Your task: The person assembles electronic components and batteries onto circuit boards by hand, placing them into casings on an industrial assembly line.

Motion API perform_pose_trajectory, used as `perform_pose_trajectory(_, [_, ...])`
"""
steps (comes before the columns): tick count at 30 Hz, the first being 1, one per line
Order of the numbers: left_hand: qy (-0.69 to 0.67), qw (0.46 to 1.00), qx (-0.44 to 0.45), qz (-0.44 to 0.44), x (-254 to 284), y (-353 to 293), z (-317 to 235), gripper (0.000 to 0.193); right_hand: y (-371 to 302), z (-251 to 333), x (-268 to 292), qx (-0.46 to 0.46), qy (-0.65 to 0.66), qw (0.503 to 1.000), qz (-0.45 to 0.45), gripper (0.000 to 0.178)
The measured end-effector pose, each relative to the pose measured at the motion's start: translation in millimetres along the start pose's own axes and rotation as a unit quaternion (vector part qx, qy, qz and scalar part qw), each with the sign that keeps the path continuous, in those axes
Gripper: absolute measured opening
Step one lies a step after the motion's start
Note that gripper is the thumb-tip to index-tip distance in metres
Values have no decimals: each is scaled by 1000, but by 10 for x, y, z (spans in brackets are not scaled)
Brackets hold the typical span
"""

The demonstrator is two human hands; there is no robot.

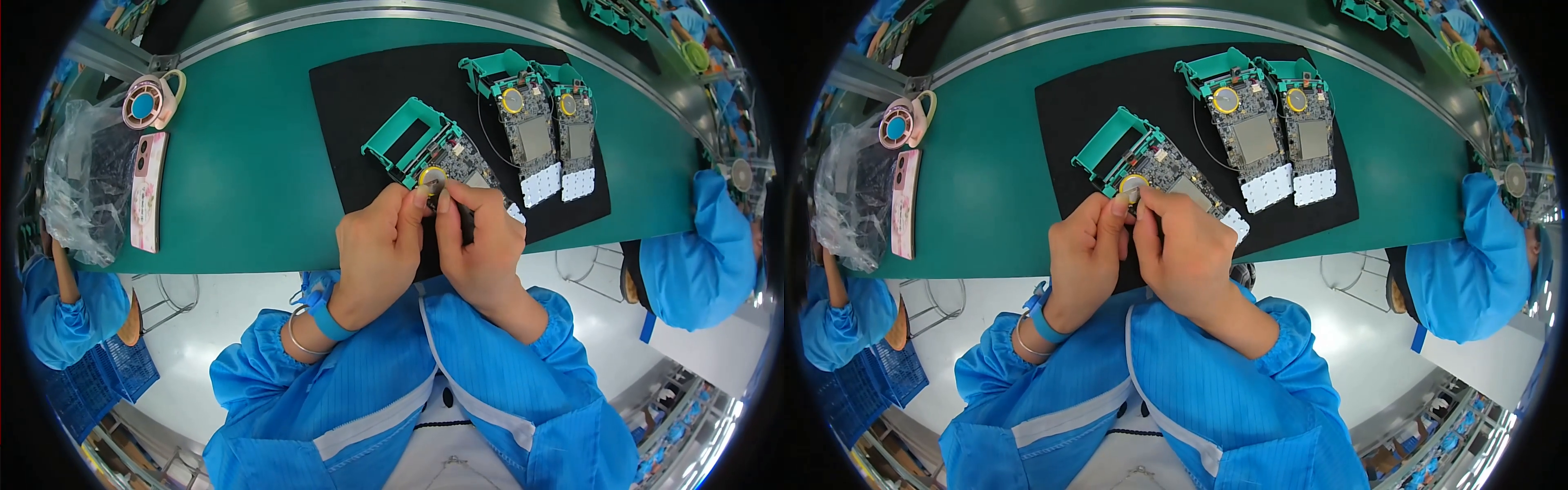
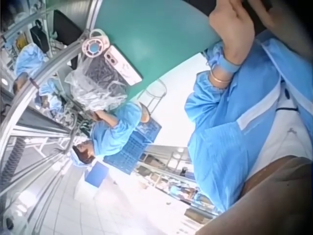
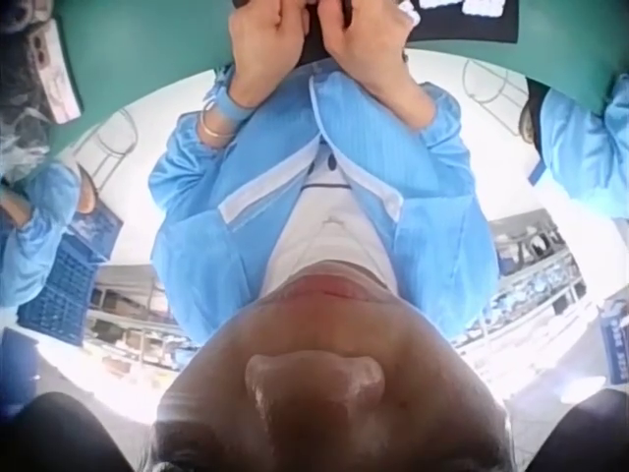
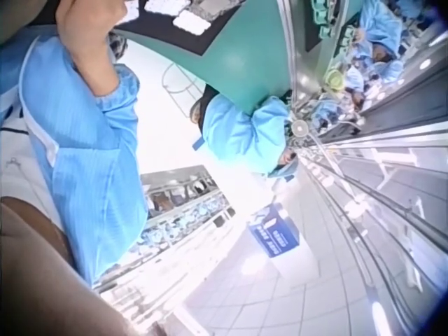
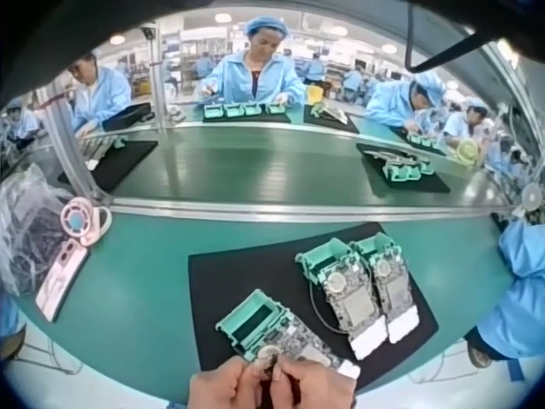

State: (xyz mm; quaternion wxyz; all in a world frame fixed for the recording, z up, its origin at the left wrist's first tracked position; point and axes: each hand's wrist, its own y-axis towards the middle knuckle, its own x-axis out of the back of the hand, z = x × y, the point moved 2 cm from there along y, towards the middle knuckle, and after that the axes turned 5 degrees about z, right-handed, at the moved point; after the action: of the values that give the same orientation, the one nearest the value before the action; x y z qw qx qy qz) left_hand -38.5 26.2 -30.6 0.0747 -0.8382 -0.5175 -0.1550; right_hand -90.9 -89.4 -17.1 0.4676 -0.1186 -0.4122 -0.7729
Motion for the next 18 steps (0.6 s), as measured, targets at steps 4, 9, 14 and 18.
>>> perform_pose_trajectory(4, [6, 1000, -4, -3, -5, 4, -11, 24, 7, 8, 1, 11, -12, 1000, 7, 15])
perform_pose_trajectory(9, [13, 1000, -6, -7, -3, 13, -17, 26, 4, -62, 151, 2, 42, 998, 52, 19])
perform_pose_trajectory(14, [-88, 996, 30, 1, 10, -4, -13, 31, -144, -128, 285, -2, -55, 997, 47, 19])
perform_pose_trajectory(18, [-36, 998, 42, 24, 9, 11, -114, 35, -181, -184, 249, -23, -29, 998, 43, 18])
